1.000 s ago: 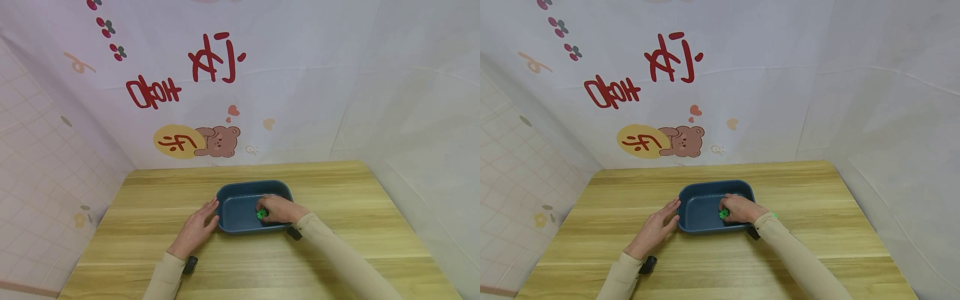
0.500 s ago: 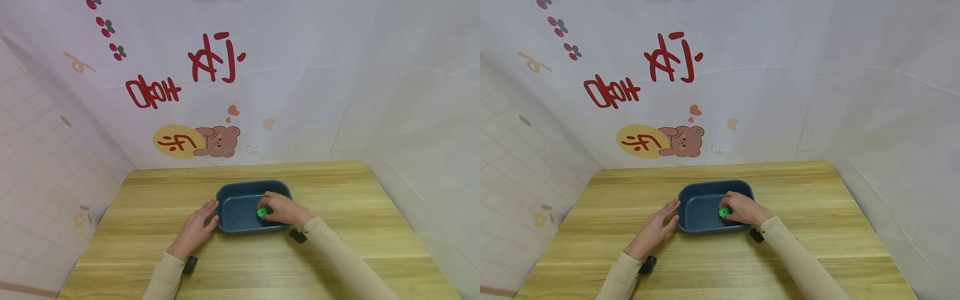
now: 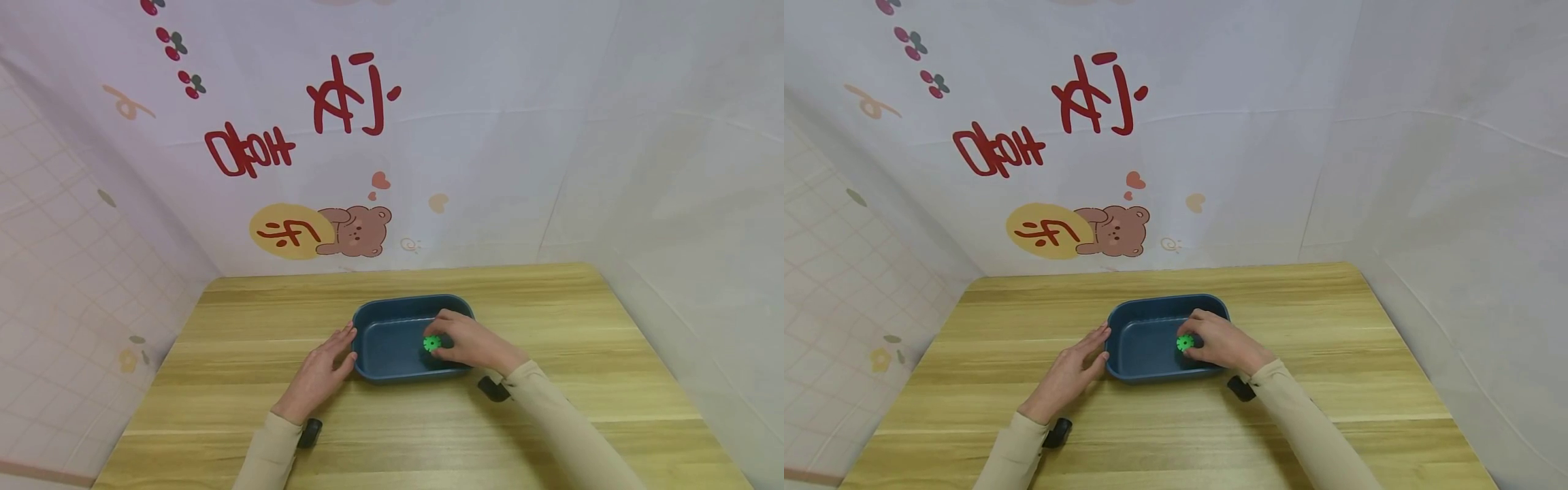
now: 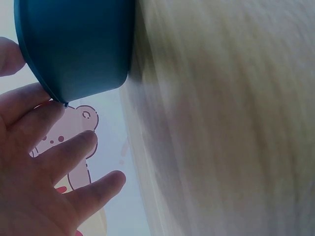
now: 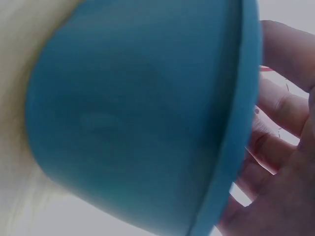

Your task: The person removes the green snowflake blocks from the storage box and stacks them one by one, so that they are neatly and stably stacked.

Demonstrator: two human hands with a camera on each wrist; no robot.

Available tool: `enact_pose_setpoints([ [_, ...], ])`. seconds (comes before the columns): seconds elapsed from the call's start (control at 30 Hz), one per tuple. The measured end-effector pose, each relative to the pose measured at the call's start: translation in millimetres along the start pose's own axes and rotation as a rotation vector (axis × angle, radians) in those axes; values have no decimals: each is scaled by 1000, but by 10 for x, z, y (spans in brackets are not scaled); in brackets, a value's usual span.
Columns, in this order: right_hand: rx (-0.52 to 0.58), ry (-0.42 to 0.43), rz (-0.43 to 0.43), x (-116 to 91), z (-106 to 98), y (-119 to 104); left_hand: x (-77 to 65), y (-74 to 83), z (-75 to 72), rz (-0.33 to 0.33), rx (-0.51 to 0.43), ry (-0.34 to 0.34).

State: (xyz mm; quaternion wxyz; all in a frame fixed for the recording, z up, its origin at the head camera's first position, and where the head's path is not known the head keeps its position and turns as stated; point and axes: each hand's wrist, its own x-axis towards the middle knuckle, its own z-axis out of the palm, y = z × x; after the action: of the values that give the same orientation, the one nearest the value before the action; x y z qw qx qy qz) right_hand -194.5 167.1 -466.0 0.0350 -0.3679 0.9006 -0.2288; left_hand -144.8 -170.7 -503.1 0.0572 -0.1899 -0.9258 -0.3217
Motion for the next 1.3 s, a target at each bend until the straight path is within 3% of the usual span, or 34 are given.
enact_pose_setpoints([
  [0.83, 78, 110, 18, -336, -167, 40, 4, -3, 0, 3, -8, -5],
  [1.07, 50, 165, 13, -445, -205, 119, -6, -5, -12, 4, -6, -11],
  [1.3, 63, 171, 73, -558, -254, 192, -4, 0, -15, -6, -13, -14],
])
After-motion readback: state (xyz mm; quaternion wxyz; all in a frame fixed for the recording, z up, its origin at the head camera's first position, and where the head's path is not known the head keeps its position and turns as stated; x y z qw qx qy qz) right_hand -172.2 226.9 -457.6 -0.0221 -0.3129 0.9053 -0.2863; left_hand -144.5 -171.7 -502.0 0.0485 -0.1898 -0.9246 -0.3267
